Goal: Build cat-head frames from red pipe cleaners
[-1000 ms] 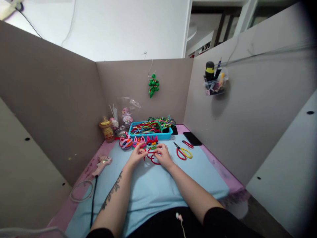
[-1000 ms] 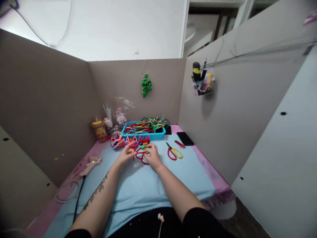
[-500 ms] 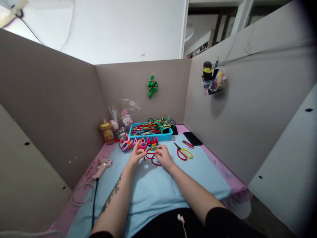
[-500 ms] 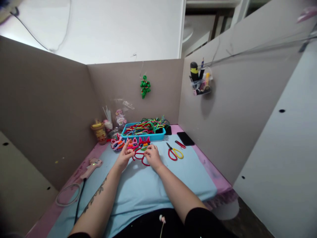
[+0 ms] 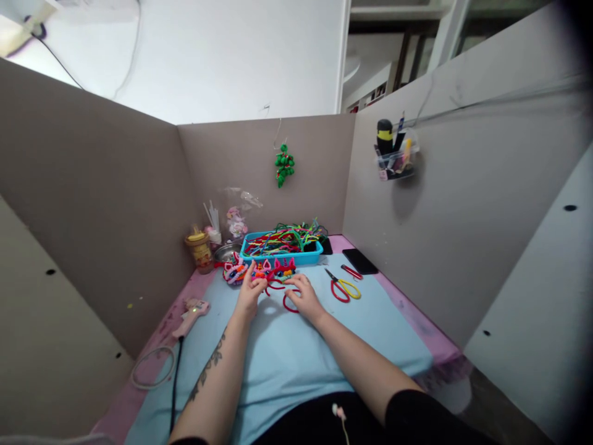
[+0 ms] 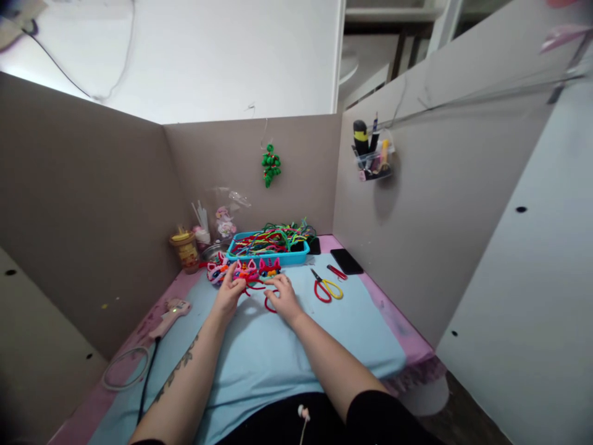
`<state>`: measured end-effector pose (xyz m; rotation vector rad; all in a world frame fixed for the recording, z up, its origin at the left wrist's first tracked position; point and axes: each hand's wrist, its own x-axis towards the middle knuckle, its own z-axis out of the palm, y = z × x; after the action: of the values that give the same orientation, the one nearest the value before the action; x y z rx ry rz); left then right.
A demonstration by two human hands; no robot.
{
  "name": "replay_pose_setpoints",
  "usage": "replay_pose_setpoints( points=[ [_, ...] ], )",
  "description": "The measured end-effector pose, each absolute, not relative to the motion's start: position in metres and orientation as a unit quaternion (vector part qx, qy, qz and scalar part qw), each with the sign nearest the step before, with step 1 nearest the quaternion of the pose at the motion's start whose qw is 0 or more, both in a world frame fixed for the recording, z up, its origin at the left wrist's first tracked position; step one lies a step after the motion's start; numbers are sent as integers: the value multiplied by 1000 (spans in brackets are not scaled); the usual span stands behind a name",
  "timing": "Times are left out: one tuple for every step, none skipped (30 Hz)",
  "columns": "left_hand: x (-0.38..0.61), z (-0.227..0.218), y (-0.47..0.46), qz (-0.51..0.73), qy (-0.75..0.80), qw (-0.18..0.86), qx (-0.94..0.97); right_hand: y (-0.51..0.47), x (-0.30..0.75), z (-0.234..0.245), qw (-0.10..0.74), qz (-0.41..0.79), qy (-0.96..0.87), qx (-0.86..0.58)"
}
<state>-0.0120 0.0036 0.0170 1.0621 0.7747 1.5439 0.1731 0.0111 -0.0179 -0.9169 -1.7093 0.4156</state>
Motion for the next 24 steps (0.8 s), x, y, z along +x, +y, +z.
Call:
replay_pose_setpoints(
  points=[
    [-12,16,4,643,325,534,442,11,172,-18,543,177,-724,-386],
    [-11,16,4,641,326,539,439,10,170,-19,540,178,-727,-384],
    [-11,15,4,639,326,543,436,10,169,-19,538,179,-729,-383],
    [-10,14,5,640,324,546,433,10,169,-20,536,180,-731,-381],
    [-10,14,5,641,323,547,431,10,169,-20,535,181,-732,-380],
    [-9,13,5,642,322,547,430,10,168,-20,535,181,-733,-379],
    [-9,13,6,643,322,547,430,10,168,-20,535,182,-733,-379],
    [-8,13,6,643,322,546,430,9,168,-20,536,183,-733,-378],
    [-8,13,6,642,323,545,432,9,168,-20,536,184,-733,-376],
    [-8,13,6,641,324,545,433,9,168,-21,535,185,-734,-375],
    [-8,13,6,640,326,545,433,9,168,-21,533,186,-736,-373],
    [-7,13,5,639,326,548,431,9,167,-21,532,188,-738,-371],
    [-7,13,5,638,324,553,427,9,167,-21,531,189,-739,-369],
    [-6,13,4,637,319,561,421,10,166,-22,530,191,-740,-368],
    [-5,13,3,637,313,571,413,10,165,-22,530,193,-739,-368],
    [-4,13,2,637,306,581,403,10,164,-23,531,195,-738,-369],
    [-3,13,1,637,300,592,393,10,163,-23,532,198,-735,-371],
    [-2,13,0,635,296,602,384,10,162,-23,533,200,-733,-372],
    [-1,13,-1,634,294,608,377,10,161,-23,534,202,-731,-374],
    [-1,14,-2,634,293,611,373,10,160,-24,535,205,-729,-375],
    [-1,15,-3,637,291,610,372,10,160,-24,536,207,-727,-375],
    [-2,16,-3,642,288,605,374,11,160,-24,538,209,-725,-376],
    [-3,17,-3,649,285,596,378,11,161,-24,541,211,-722,-376],
    [-5,18,-3,655,284,585,385,11,163,-24,544,213,-718,-377]
  ],
)
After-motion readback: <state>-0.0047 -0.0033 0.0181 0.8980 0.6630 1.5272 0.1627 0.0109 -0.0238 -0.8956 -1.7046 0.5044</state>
